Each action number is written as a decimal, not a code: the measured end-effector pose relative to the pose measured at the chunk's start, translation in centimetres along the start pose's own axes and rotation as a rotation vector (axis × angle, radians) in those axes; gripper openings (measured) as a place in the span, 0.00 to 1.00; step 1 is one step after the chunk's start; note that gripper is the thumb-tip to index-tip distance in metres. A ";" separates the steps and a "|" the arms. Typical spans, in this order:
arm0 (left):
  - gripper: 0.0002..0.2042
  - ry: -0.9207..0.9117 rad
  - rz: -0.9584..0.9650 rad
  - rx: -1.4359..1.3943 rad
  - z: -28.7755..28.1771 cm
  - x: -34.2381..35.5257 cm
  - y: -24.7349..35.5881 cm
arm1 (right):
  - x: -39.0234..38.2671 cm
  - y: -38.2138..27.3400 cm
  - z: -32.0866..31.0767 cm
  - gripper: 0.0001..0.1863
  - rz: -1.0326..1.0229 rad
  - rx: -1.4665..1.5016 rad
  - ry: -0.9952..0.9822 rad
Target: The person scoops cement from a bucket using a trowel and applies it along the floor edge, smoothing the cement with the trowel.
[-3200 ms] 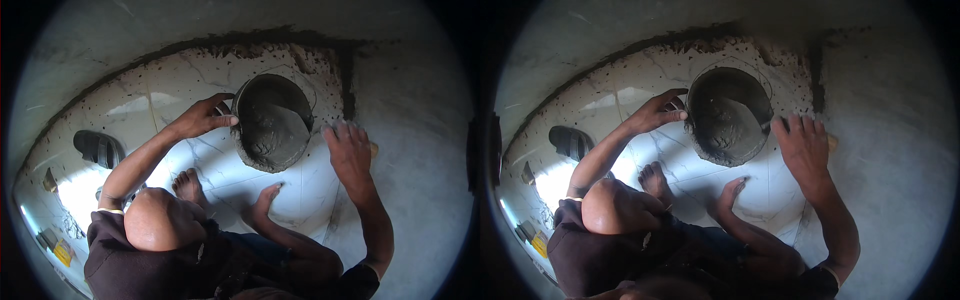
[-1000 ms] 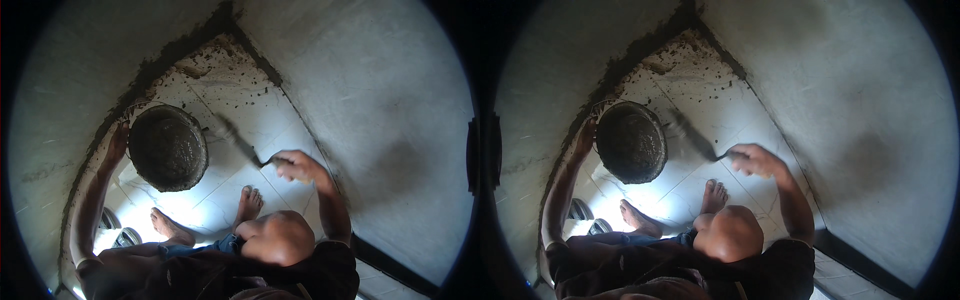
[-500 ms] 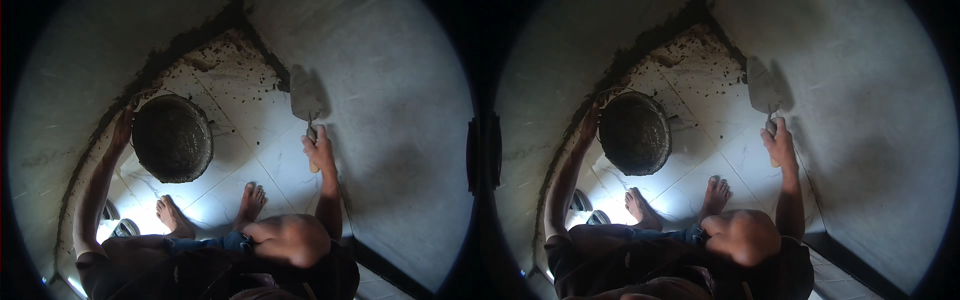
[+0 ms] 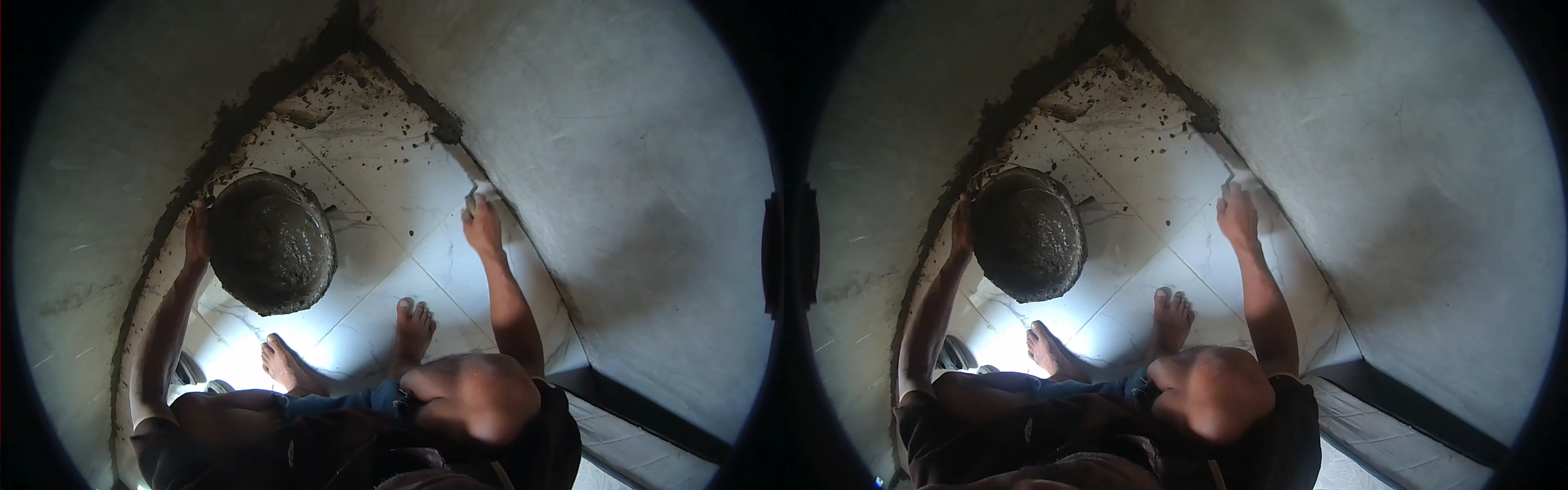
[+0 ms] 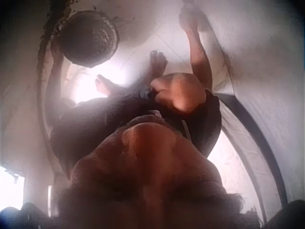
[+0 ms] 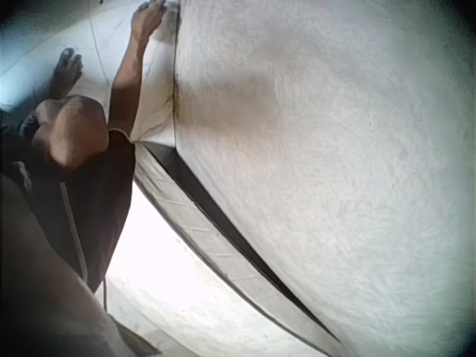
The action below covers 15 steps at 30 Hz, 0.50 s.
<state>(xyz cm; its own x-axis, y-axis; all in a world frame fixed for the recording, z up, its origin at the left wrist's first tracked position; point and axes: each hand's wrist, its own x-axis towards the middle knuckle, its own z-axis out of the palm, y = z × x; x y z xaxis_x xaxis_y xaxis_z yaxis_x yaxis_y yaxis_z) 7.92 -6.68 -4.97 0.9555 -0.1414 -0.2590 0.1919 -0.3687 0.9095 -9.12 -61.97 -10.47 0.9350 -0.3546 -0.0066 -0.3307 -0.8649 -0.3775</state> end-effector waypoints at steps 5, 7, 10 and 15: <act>0.36 0.035 0.035 0.048 -0.2 0.0 -0.6 | 3.7 0.8 -3.7 0.20 0.111 0.169 -0.030; 0.36 0.025 0.033 0.031 -0.7 -0.3 -0.9 | 2.7 -0.8 -4.7 0.20 0.166 0.212 -0.065; 0.36 -0.029 0.038 0.009 0.4 -0.5 1.2 | 0.0 -0.8 -4.8 0.21 0.191 0.253 0.007; 0.35 -0.006 0.074 -0.006 -0.2 -0.2 -0.3 | -2.9 -1.9 -2.9 0.21 -0.006 0.147 0.053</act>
<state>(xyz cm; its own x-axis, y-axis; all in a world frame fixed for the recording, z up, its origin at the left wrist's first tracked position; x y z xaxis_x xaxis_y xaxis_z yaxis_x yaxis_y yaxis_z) 7.69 -6.36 -5.09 0.9658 -0.1734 -0.1928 0.1223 -0.3514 0.9282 -11.61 -60.37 -7.04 0.9276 -0.3710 0.0433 -0.2992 -0.8074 -0.5085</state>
